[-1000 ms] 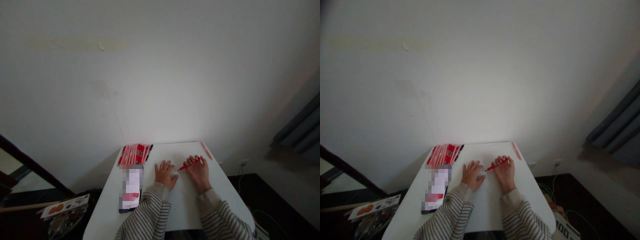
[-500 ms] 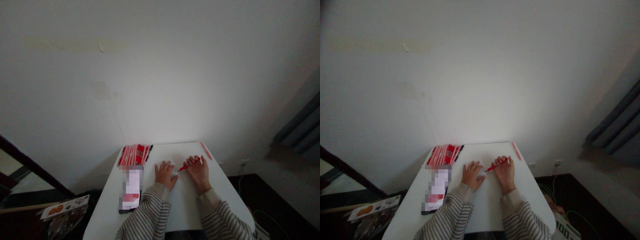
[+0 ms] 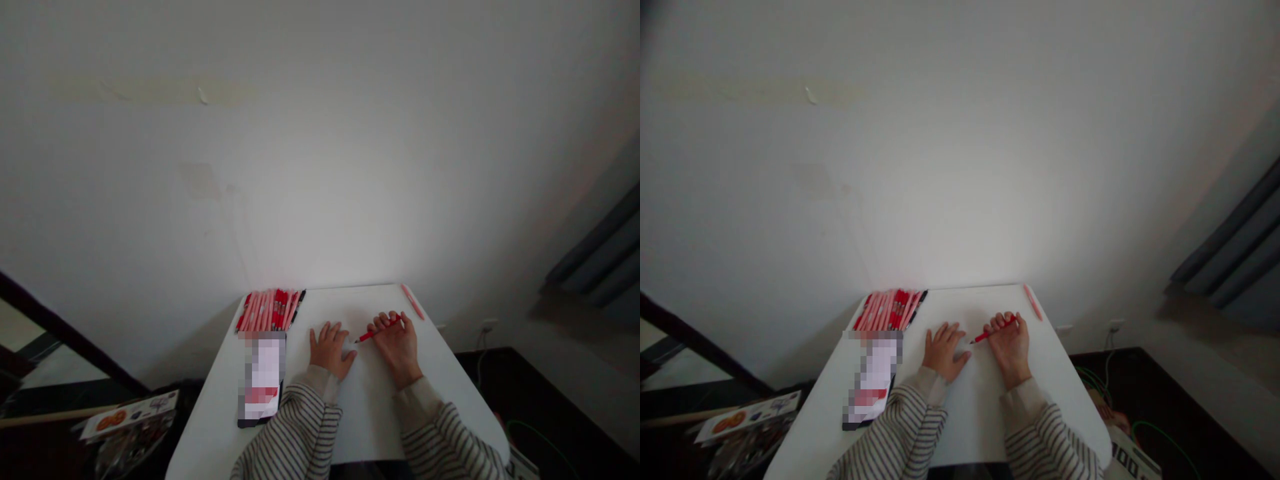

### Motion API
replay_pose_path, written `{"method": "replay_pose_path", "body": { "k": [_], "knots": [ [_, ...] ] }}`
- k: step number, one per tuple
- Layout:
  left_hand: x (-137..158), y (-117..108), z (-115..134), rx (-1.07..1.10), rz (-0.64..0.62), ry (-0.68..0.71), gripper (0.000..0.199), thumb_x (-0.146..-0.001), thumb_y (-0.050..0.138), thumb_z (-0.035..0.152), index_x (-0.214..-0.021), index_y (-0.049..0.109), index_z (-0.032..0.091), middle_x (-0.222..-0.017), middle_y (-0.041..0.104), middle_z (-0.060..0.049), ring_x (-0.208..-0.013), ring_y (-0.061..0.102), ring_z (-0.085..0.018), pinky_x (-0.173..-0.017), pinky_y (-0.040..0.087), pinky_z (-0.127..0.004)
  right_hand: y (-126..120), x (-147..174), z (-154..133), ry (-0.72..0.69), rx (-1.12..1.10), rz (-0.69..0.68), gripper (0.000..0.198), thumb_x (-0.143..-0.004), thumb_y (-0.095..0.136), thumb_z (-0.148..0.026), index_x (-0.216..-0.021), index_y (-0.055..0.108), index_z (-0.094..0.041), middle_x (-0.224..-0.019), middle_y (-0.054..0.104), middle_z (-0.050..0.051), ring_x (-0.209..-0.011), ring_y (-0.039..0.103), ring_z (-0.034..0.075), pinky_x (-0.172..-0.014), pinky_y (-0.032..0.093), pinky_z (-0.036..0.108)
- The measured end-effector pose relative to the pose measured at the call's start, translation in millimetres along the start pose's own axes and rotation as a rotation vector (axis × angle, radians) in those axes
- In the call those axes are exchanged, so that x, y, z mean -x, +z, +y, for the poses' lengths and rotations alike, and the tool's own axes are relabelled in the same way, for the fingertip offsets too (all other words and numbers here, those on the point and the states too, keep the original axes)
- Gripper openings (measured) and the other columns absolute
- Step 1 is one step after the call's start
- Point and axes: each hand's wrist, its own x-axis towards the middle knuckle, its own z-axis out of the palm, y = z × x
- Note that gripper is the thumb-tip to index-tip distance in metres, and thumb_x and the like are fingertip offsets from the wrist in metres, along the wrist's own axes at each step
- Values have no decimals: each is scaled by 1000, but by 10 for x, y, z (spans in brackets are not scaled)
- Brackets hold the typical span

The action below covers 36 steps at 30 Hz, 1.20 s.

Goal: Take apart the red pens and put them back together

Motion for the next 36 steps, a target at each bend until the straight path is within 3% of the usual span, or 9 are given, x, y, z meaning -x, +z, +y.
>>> {"method": "replay_pose_path", "body": {
  "k": [9, 16, 19, 25, 28, 33, 36],
  "knots": [
    [0, 2, -10, -10, -1, 4, 49, -79, 51, 50, -124, 50, 31, -146, 40, -1, -137, 27, -28, -112, 9, -65, -17, -13, 8, -22, 68, 22, 22, -77, 52, -37, -63, 43, -23, -59, 40, -5, -55, 41, 11, -57, 38, 30],
    [-5, 1, -8, -7, -13, 1, 50, -78, 52, 50, -124, 50, 30, -146, 40, -2, -138, 27, -28, -112, 8, -65, -21, -23, 8, -23, 79, 29, 33, -82, 48, -52, -67, 47, -23, -60, 42, -5, -54, 42, 11, -57, 39, 30],
    [-5, 3, 0, -7, -19, -2, 50, -79, 52, 50, -124, 50, 30, -146, 40, -2, -138, 27, -28, -112, 8, -65, -35, -33, 7, -15, 56, 27, 29, -81, 52, -50, -70, 50, -23, -61, 46, -5, -54, 44, 11, -58, 41, 31],
    [-5, -6, 4, -23, -23, -4, 49, -79, 51, 51, -124, 49, 32, -147, 40, -1, -138, 26, -27, -112, 9, -65, -7, -42, 34, -79, 168, 116, 17, -77, 62, -40, -81, 59, -24, -69, 56, -6, -65, 53, 11, -78, 50, 39],
    [-6, -10, 4, -27, -31, -5, 50, -79, 51, 51, -125, 49, 31, -147, 39, -1, -139, 25, -27, -112, 8, -65, 25, -33, 47, -169, 270, 145, 23, -77, 64, -43, -91, 61, -25, -66, 54, -6, -67, 53, 11, -86, 50, 44],
    [-5, -14, 7, -30, -41, -11, 50, -79, 50, 50, -126, 48, 31, -148, 38, -1, -139, 25, -27, -113, 7, -64, -16, -59, -43, -301, 493, 182, 30, -74, 66, -47, -96, 63, -25, -75, 58, -3, -75, 55, 12, -85, 50, 39],
    [-4, -21, 10, -16, -46, -12, 51, -79, 50, 51, -126, 48, 31, -147, 39, -1, -139, 25, -27, -113, 8, -64, -101, -81, -193, -473, 857, 225, 31, -73, 66, -48, -92, 66, -23, -96, 64, 3, -88, 57, 17, -88, 46, 40]
  ]
}}
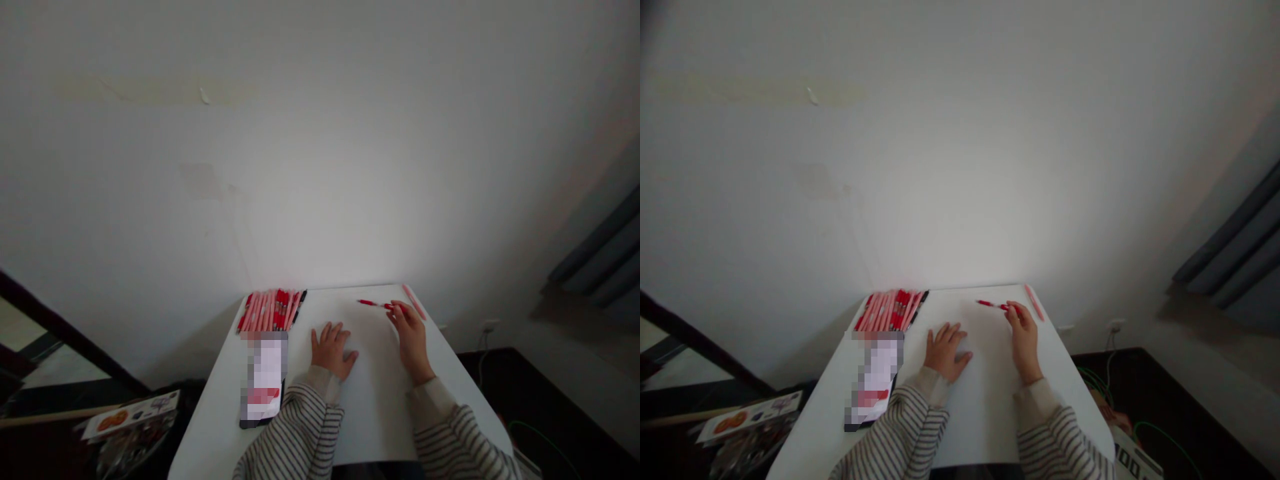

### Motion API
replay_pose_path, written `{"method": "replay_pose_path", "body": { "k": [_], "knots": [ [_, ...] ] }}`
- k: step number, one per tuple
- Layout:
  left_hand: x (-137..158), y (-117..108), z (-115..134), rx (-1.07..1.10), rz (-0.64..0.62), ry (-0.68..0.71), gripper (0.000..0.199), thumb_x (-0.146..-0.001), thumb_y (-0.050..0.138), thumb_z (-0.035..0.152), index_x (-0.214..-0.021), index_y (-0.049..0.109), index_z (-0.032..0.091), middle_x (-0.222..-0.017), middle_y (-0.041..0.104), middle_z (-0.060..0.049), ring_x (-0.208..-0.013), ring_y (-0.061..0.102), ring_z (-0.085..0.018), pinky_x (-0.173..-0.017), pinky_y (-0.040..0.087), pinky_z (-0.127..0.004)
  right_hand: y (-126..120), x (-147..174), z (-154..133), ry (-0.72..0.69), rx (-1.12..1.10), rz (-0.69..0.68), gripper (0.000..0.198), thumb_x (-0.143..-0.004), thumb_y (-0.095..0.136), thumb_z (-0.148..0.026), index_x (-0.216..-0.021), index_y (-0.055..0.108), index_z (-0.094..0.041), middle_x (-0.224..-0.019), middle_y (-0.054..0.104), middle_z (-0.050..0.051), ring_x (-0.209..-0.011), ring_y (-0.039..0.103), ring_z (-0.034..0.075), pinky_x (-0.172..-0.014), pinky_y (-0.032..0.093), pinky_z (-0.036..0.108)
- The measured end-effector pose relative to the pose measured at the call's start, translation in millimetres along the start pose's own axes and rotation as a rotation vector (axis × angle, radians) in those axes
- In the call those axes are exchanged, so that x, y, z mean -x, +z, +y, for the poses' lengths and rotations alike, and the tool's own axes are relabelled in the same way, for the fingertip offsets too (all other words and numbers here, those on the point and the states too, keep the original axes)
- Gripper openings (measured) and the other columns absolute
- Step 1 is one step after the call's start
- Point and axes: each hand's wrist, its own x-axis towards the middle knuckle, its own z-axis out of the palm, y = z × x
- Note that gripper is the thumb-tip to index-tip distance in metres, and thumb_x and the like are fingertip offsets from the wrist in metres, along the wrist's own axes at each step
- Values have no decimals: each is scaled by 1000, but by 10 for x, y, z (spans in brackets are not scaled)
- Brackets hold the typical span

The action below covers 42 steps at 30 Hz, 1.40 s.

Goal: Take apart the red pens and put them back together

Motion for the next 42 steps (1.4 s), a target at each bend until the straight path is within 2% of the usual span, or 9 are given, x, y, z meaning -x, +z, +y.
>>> {"method": "replay_pose_path", "body": {
  "k": [4, 7, 17, 21, 24, 28, 33, 37, 42],
  "knots": [
    [-5, 3, -3, 4, -1, -4, 50, -79, 50, 49, -126, 49, 31, -147, 39, -1, -139, 25, -27, -113, 7, -64, -240, -109, -6, -247, 498, 34, 30, -74, 62, -45, -92, 68, -22, -95, 66, 6, -93, 55, 23, -92, 39, 43],
    [-10, 4, -4, 8, 6, -1, 50, -79, 51, 48, -125, 50, 31, -147, 39, 0, -139, 25, -27, -113, 7, -64, -375, -163, 13, -329, 652, 105, 31, -74, 61, -44, -93, 69, -22, -92, 64, 8, -92, 52, 24, -90, 39, 43],
    [-16, 6, -6, -26, 0, 0, 50, -79, 50, 50, -126, 49, 31, -147, 39, -1, -139, 25, -27, -113, 8, -63, -486, -384, -1, -137, 400, 164, 38, -69, 64, -50, -89, 65, -18, -90, 67, 8, -83, 59, 21, -82, 44, 38],
    [-25, 33, 9, -10, 38, -7, 47, -79, 52, 48, -123, 52, 32, -145, 42, -1, -137, 27, -29, -111, 8, -66, -463, -496, -56, -152, 364, 64, 41, -71, 61, -54, -90, 64, -18, -88, 68, 8, -80, 60, 20, -80, 45, 38],
    [-34, 41, 42, -19, 58, -19, 45, -79, 53, 46, -121, 54, 31, -143, 44, -2, -136, 28, -30, -111, 10, -66, -410, -554, -66, -163, 505, -36, 39, -72, 60, -54, -89, 67, -19, -80, 68, 6, -74, 59, 20, -77, 44, 38],
    [-49, 43, 78, -35, 69, -26, 43, -78, 54, 45, -119, 55, 31, -141, 45, -5, -135, 29, -31, -111, 12, -65, -269, -545, 14, -245, 635, -33, 25, -65, 72, -46, -79, 71, -26, -70, 65, 3, -85, 53, 24, -89, 35, 43],
    [-71, 46, 105, -31, 77, -32, 41, -79, 53, 43, -118, 56, 31, -140, 45, -5, -134, 29, -30, -111, 12, -65, -151, -452, 174, -308, 539, -75, 17, -56, 81, -33, -68, 70, -28, -62, 58, 1, -92, 47, 24, -101, 16, 48],
    [-92, 46, 136, -29, 97, -27, 40, -80, 53, 43, -117, 56, 31, -137, 47, -6, -133, 30, -30, -110, 13, -66, -141, -391, 175, -364, 884, -128, 17, -68, 73, -40, -75, 69, -25, -75, 63, 4, -98, 46, 26, -101, 12, 51],
    [-147, 57, 174, -39, 105, -26, 37, -80, 53, 40, -116, 56, 31, -136, 47, -5, -133, 31, -29, -111, 11, -65, -132, -311, 14, -290, 1428, -200, 35, -85, 51, -46, -105, 65, -22, -97, 66, 9, -105, 47, 26, -99, 17, 48]
  ]
}}
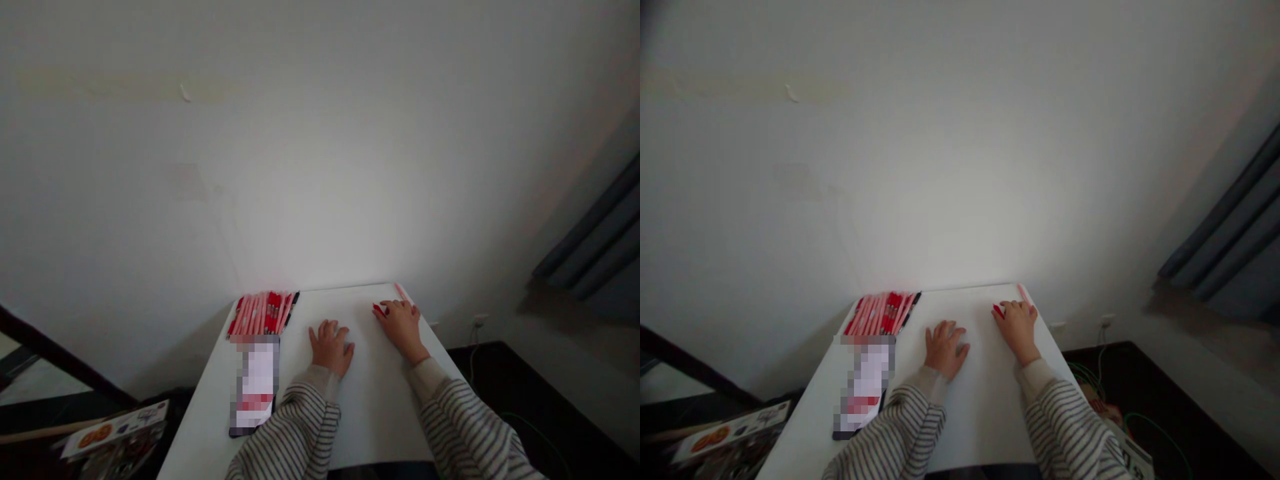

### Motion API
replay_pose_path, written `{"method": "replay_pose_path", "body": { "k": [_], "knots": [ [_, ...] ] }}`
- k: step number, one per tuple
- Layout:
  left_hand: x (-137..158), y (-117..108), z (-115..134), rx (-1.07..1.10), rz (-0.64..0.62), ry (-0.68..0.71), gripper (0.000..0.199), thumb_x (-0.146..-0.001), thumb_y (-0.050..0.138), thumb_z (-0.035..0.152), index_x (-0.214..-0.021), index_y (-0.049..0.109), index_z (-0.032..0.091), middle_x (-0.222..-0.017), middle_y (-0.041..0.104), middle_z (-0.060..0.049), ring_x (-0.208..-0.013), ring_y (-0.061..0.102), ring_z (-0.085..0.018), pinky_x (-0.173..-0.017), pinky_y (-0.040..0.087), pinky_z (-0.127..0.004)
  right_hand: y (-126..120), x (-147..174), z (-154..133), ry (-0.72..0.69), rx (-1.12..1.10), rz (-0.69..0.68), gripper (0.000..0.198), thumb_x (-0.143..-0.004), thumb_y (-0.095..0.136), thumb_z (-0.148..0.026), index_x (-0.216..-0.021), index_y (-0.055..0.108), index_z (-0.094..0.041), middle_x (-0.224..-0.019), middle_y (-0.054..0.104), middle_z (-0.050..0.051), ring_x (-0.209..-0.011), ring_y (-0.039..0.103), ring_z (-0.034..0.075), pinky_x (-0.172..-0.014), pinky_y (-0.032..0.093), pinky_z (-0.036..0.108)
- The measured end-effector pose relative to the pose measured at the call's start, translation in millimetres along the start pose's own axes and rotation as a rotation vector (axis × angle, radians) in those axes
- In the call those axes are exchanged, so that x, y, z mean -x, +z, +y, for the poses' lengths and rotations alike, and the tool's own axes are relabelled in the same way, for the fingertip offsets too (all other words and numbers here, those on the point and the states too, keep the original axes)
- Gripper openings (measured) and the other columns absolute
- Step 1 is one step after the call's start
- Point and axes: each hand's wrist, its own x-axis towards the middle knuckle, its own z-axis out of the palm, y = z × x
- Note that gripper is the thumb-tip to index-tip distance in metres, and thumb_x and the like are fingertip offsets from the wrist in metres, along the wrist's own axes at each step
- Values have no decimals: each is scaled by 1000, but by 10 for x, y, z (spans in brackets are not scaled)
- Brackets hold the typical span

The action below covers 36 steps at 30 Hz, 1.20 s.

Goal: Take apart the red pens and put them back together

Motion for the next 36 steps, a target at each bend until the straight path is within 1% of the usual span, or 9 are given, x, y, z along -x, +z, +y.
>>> {"method": "replay_pose_path", "body": {
  "k": [6, 11, 13, 16, 18, 22, 24, 29, 36],
  "knots": [
    [-107, 57, 85, 30, 10, 38, 34, -82, 52, 40, -115, 56, 31, -134, 49, -4, -130, 33, -27, -110, 13, -65, -225, 308, 28, 18, 110, 3, 29, -83, 52, -36, -105, 65, -23, -103, 64, 7, -104, 49, 25, -95, 23, 43],
    [-290, 143, 206, 69, 6, 88, 33, -82, 54, 39, -114, 56, 33, -131, 52, -1, -129, 34, -26, -111, 11, -65, -355, 585, 116, -8, 144, -44, 27, -80, 56, -35, -102, 68, -26, -95, 65, 6, -98, 51, 24, -96, 24, 45],
    [-386, 179, 263, 105, -9, 104, 35, -81, 55, 41, -115, 56, 34, -129, 54, 0, -128, 35, -25, -111, 11, -64, -387, 645, 145, -32, 123, -29, 27, -82, 54, -38, -101, 68, -27, -93, 65, 6, -98, 52, 24, -97, 23, 46],
    [-529, 226, 345, 137, 4, 115, 48, -81, 56, 41, -127, 45, 40, -129, 54, 1, -126, 38, -24, -111, 12, -64, -409, 701, 179, -97, 73, 2, 28, -85, 50, -38, -105, 66, -28, -88, 65, 4, -96, 52, 22, -102, 18, 50],
    [-614, 248, 394, 148, 21, 117, 48, -81, 56, 40, -128, 44, 43, -128, 55, 1, -125, 38, -24, -110, 13, -64, -411, 727, 196, -124, 53, 3, 26, -85, 50, -37, -104, 66, -28, -86, 65, 3, -95, 52, 22, -104, 14, 52],
    [-749, 280, 474, 158, 34, 98, 31, -81, 56, 39, -112, 58, 44, -122, 59, 4, -122, 40, -23, -109, 10, -66, -406, 749, 217, -123, 42, -23, 23, -85, 51, -32, -100, 67, -27, -87, 66, 3, -96, 52, 22, -106, 13, 53],
    [-803, 304, 507, 172, 38, 100, 28, -81, 56, 40, -109, 61, 43, -121, 60, 4, -122, 40, -24, -109, 10, -67, -404, 737, 223, -99, 42, -25, 22, -86, 49, -28, -98, 68, -26, -86, 67, 4, -95, 52, 22, -106, 12, 54],
    [-928, 384, 615, 196, 11, 115, 32, -83, 53, 40, -114, 58, 43, -128, 59, 6, -128, 37, -26, -109, 7, -68, -404, 640, 219, -15, 97, 5, 23, -89, 47, -27, -92, 70, -26, -86, 68, 4, -97, 52, 22, -106, 6, 57],
    [-1118, 450, 771, 187, -27, 139, 43, -83, 50, 38, -125, 47, 46, -137, 51, 10, -134, 31, -25, -110, 3, -68, -345, 415, 234, 54, 187, 40, 24, -89, 46, -28, -88, 70, -24, -91, 69, 6, -100, 51, 24, -105, 4, 59]
  ]
}}
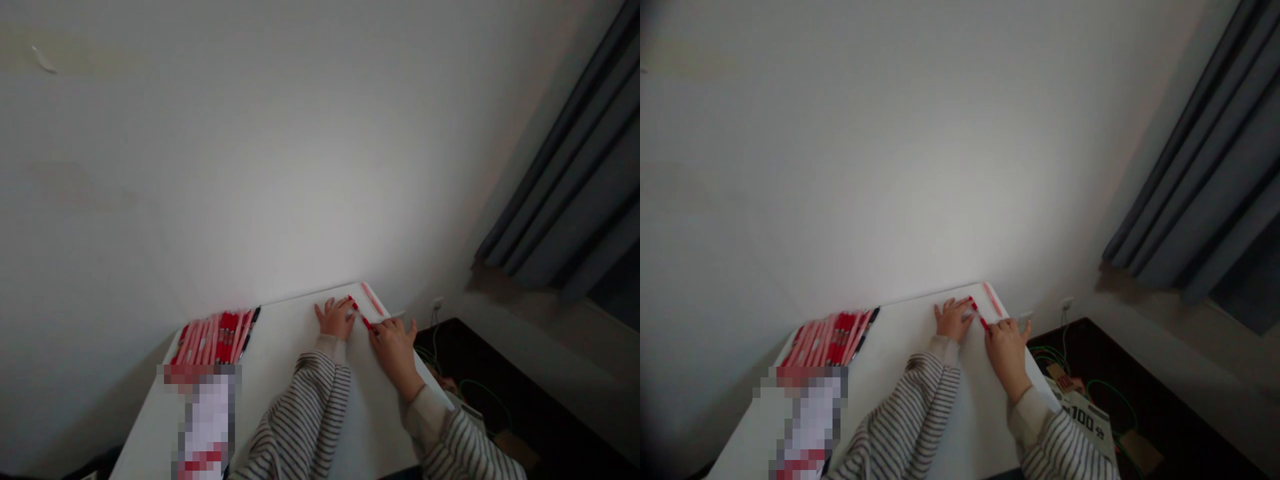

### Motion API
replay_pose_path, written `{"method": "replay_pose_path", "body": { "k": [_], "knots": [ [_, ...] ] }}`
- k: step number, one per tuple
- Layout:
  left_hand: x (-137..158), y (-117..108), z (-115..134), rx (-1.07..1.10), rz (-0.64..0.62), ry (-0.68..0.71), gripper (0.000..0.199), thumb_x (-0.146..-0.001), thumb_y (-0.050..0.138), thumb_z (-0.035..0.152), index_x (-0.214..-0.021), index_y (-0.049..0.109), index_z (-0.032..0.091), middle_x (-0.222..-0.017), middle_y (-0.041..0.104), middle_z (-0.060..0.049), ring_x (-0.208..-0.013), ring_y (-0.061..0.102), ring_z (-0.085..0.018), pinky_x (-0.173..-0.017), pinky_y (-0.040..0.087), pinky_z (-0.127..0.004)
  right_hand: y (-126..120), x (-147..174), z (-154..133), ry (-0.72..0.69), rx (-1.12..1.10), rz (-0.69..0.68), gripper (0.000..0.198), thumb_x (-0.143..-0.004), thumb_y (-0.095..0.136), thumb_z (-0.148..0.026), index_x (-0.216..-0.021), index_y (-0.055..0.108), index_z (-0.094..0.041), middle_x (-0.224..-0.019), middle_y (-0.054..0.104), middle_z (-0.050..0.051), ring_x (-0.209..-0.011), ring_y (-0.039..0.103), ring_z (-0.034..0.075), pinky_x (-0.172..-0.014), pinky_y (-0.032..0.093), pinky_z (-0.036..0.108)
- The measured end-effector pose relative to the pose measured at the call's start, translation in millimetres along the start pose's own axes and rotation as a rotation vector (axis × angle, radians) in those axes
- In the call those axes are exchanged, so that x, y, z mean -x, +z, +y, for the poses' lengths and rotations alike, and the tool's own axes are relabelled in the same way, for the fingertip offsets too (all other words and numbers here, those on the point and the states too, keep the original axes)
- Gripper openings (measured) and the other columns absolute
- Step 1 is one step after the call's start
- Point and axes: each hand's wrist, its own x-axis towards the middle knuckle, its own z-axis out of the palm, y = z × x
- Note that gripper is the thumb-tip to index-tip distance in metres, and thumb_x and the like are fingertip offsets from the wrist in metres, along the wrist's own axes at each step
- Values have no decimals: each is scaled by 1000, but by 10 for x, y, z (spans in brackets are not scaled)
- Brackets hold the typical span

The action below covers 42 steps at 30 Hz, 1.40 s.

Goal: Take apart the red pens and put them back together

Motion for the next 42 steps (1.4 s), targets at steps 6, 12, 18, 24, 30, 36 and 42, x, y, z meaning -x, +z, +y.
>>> {"method": "replay_pose_path", "body": {
  "k": [6, 12, 18, 24, 30, 36, 42],
  "knots": [
    [-151, 78, 26, -10, -11, 2, 46, -82, 49, 43, -127, 45, 43, -135, 54, 8, -136, 29, -25, -111, 1, -66, 57, -172, 19, 10, 6, 41, 23, -89, 46, -26, -90, 68, -21, -92, 70, 7, -101, 51, 24, -105, 0, 60],
    [-230, 103, 80, -44, -36, 36, 44, -84, 43, 47, -128, 44, 43, -137, 52, 8, -138, 24, -27, -110, 4, -69, 114, -290, 61, -7, 40, 77, 22, -88, 46, -26, -86, 68, -20, -92, 70, 8, -101, 50, 26, -105, 3, 60],
    [-227, 88, 102, -116, -56, 56, 42, -86, 37, 51, -128, 44, 48, -145, 41, 9, -138, 23, -30, -108, 7, -71, 200, -287, 135, 12, 39, 98, 22, -87, 48, -27, -90, 69, -21, -92, 69, 8, -101, 49, 25, -103, 15, 56],
    [-218, 96, 113, -158, -74, 57, 42, -87, 35, 52, -128, 41, 54, -148, 37, 9, -138, 22, -31, -107, 7, -71, 169, -241, 171, 17, -20, 111, 23, -87, 47, -30, -89, 69, -22, -90, 69, 6, -100, 48, 24, -103, 17, 53],
    [-216, 115, 116, -187, -63, 67, 42, -87, 35, 52, -128, 39, 55, -148, 36, 8, -138, 23, -31, -107, 8, -71, 188, -247, 206, 38, -45, 126, 22, -86, 48, -25, -90, 69, -21, -89, 69, 6, -100, 49, 23, -104, 11, 56],
    [-214, 161, 119, -200, -59, 74, 42, -88, 27, 54, -130, 34, 57, -150, 33, 5, -139, 21, -33, -105, 4, -73, 184, -252, 231, 63, -28, 136, 22, -86, 48, -26, -89, 69, -22, -89, 69, 6, -99, 50, 24, -103, 6, 60],
    [-223, 199, 103, -199, -62, 67, 43, -88, 24, 57, -129, 33, 59, -151, 31, 5, -140, 18, -34, -105, 0, -72, 167, -244, 222, 79, -22, 137, 24, -88, 45, -27, -87, 69, -22, -88, 70, 6, -99, 50, 24, -103, 8, 59]
  ]
}}
